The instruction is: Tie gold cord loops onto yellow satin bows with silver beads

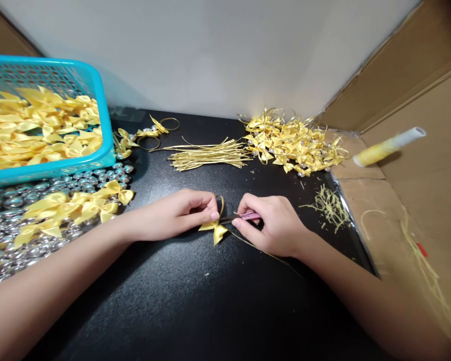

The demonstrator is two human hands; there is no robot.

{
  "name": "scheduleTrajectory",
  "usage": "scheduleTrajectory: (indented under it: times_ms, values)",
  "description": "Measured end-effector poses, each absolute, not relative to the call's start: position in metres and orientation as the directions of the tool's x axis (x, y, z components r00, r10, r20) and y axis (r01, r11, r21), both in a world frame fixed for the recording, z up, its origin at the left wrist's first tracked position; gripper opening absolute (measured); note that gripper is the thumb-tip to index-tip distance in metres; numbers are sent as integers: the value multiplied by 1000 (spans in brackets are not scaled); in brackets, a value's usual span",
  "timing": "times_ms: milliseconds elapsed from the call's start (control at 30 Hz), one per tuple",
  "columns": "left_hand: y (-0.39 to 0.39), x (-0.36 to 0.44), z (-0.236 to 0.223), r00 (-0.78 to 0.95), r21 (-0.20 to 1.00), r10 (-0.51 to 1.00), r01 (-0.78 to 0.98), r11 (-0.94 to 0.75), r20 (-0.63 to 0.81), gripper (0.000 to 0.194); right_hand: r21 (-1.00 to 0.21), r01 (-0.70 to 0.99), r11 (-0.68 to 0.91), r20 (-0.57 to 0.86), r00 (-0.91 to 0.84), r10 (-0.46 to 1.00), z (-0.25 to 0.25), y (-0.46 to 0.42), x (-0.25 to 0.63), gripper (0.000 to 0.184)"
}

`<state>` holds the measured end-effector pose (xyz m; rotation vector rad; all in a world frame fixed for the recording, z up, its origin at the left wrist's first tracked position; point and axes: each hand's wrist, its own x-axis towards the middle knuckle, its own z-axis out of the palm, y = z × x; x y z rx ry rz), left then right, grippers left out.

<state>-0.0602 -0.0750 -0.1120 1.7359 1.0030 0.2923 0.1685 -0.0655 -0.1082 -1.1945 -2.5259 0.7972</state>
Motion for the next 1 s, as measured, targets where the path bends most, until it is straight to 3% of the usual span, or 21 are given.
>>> scheduleTrajectory:
  times_ms: [367, 1000]
  values:
    - [-69, -61, -119, 587, 791, 808, 521, -322, -58, 27, -492, 669, 558, 44, -621, 783, -115, -63, 166, 22]
    - [-63, -62, -122, 542, 820, 826, 537, -199, -154, 29, -504, 644, 575, 106, -615, 781, -125, -63, 163, 21]
